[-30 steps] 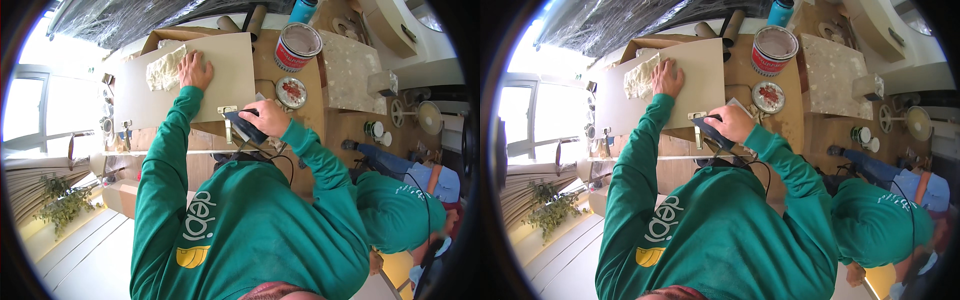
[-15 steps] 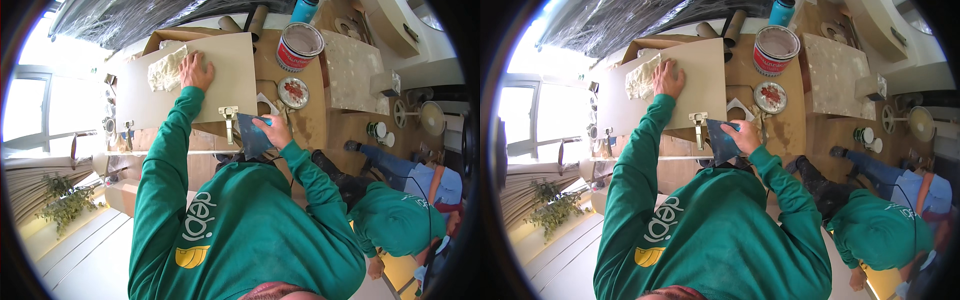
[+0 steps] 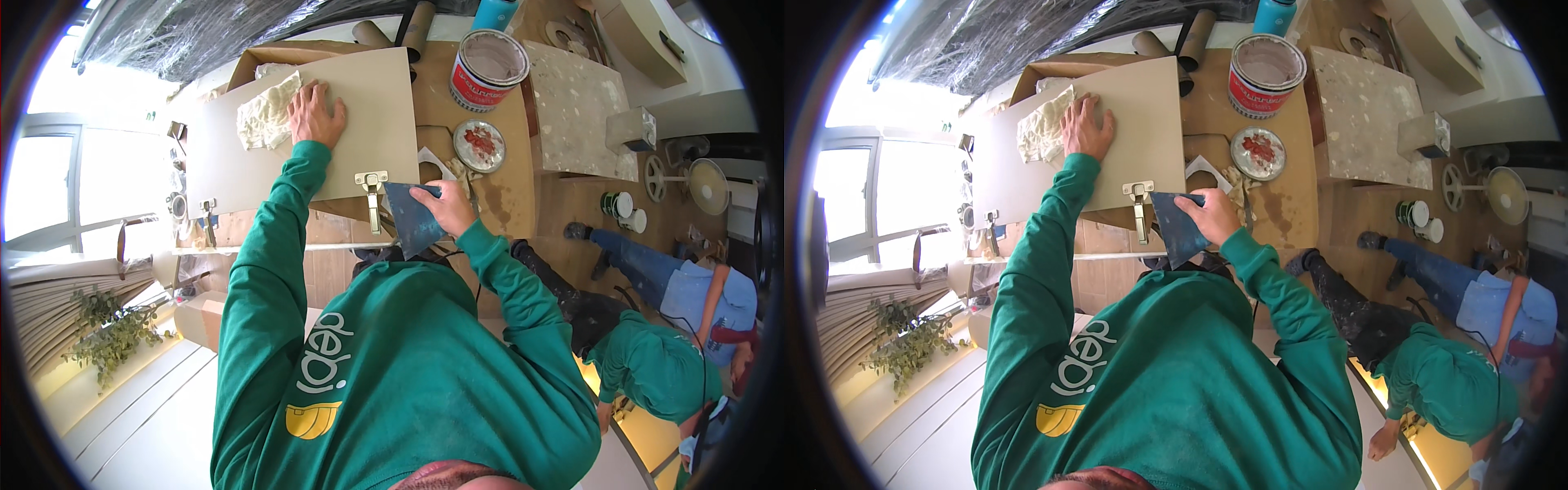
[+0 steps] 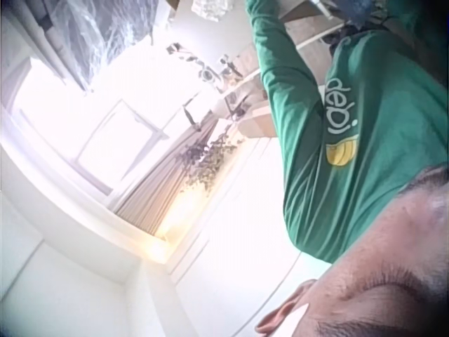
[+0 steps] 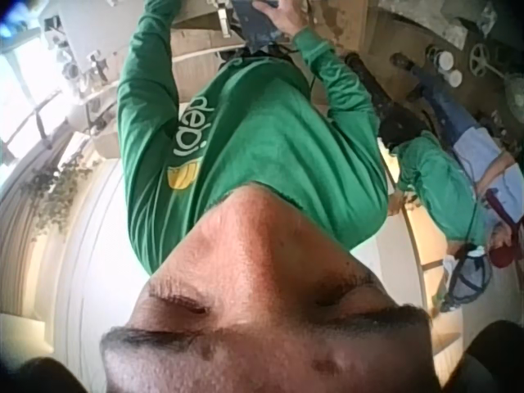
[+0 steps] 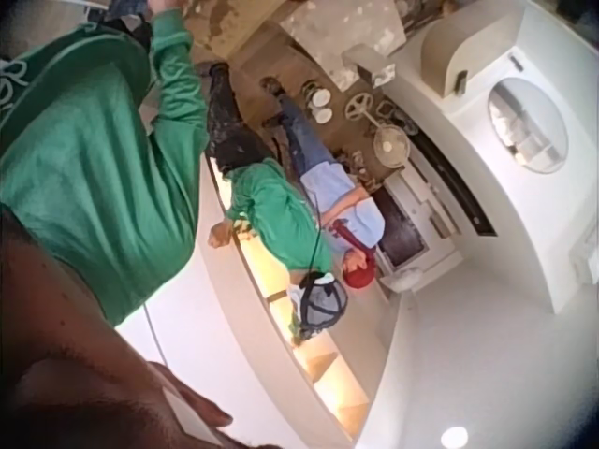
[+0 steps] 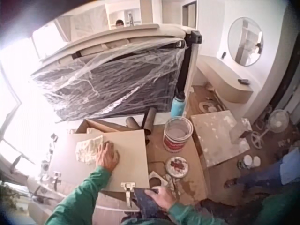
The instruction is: The person wipes a beige cabinet door with a cloth, then picks up a sanding block and sands the hinges and edges of the door on a workbench.
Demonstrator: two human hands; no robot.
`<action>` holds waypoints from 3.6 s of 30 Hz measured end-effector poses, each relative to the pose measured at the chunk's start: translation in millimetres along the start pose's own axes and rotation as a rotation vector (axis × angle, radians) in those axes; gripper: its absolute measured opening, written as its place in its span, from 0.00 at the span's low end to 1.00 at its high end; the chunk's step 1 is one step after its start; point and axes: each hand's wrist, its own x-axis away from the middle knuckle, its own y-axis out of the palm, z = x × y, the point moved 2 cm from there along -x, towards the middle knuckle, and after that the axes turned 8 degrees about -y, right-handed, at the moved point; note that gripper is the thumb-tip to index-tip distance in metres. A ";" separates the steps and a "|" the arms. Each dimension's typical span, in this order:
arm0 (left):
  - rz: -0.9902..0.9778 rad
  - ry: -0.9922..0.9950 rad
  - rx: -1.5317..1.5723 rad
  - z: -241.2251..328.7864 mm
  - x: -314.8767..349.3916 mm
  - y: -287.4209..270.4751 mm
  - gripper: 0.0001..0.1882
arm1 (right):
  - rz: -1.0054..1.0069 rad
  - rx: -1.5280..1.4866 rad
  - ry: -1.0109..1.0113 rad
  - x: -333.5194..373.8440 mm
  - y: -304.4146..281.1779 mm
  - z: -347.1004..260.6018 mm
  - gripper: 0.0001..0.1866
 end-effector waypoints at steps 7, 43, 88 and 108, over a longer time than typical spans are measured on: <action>-0.014 -0.012 0.029 3.4 -0.5 -4.1 0.24 | 0.023 0.009 -0.021 -1.6 -1.0 9.1 0.29; 0.002 -0.019 0.020 2.3 -0.4 -1.2 0.24 | -0.204 0.228 -0.122 -33.2 -19.6 -33.4 0.23; -0.106 0.051 0.636 -14.4 1.1 -21.4 0.23 | 0.888 -1.309 -0.071 133.9 41.2 -42.4 0.16; -1.182 0.071 1.434 -14.3 165.4 -108.4 0.21 | 1.270 -1.080 -0.514 109.9 205.0 -67.8 0.21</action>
